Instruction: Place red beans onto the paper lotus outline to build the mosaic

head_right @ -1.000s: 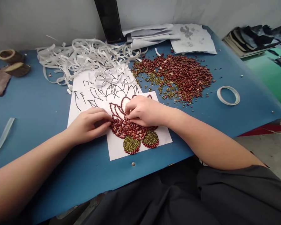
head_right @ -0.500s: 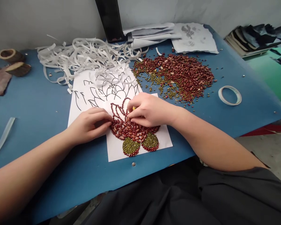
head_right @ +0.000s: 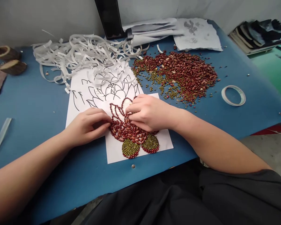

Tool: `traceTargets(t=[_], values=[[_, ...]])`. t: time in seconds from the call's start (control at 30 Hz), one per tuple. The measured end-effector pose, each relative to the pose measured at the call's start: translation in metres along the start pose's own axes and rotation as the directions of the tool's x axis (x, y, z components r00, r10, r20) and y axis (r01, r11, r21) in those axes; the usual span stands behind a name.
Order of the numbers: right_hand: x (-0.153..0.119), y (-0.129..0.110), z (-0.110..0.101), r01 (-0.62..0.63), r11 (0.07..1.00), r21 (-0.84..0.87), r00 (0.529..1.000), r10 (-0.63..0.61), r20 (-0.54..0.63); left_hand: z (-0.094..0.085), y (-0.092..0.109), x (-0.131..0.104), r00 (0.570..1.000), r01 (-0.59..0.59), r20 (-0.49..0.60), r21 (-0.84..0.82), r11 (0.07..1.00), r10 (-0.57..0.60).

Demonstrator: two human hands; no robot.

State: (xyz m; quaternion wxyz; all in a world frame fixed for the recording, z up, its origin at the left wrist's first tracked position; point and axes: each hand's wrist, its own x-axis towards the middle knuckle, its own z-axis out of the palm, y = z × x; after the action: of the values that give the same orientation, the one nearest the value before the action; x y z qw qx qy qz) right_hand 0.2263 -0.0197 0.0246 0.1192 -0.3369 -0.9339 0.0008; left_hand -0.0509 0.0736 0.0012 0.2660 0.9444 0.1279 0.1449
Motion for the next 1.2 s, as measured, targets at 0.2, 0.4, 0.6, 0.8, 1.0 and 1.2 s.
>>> traceTargets(t=[0.2,0.4,0.6,0.8,1.0,1.2], values=[[0.001,-0.001,0.004,0.014,1.0,0.022,1.0,-0.014,0.001,0.0,-0.001,0.0,1.0,-0.009,-0.003,-0.02,1.0,0.009],[0.004,-0.002,0.008,0.028,0.999,0.024,0.998,-0.03,0.05,0.001,-0.003,-0.001,1.0,-0.006,0.01,-0.02,1.0,0.006],[0.002,-0.001,0.009,0.023,0.999,0.043,1.0,-0.024,0.02,0.0,-0.002,-0.001,1.0,0.001,0.014,-0.019,1.0,0.0],[0.003,-0.004,0.01,0.051,0.997,0.055,0.998,-0.053,0.029,0.0,-0.002,0.0,1.0,-0.002,0.015,-0.018,1.0,0.002],[-0.006,0.008,-0.009,-0.117,0.989,0.095,0.96,0.137,-0.245,0.001,-0.003,-0.002,1.0,-0.008,0.019,-0.017,1.0,0.008],[-0.037,0.034,-0.041,-0.393,0.917,0.065,0.876,0.394,-0.279,-0.001,-0.001,-0.001,1.0,-0.004,0.025,-0.039,0.999,0.005]])
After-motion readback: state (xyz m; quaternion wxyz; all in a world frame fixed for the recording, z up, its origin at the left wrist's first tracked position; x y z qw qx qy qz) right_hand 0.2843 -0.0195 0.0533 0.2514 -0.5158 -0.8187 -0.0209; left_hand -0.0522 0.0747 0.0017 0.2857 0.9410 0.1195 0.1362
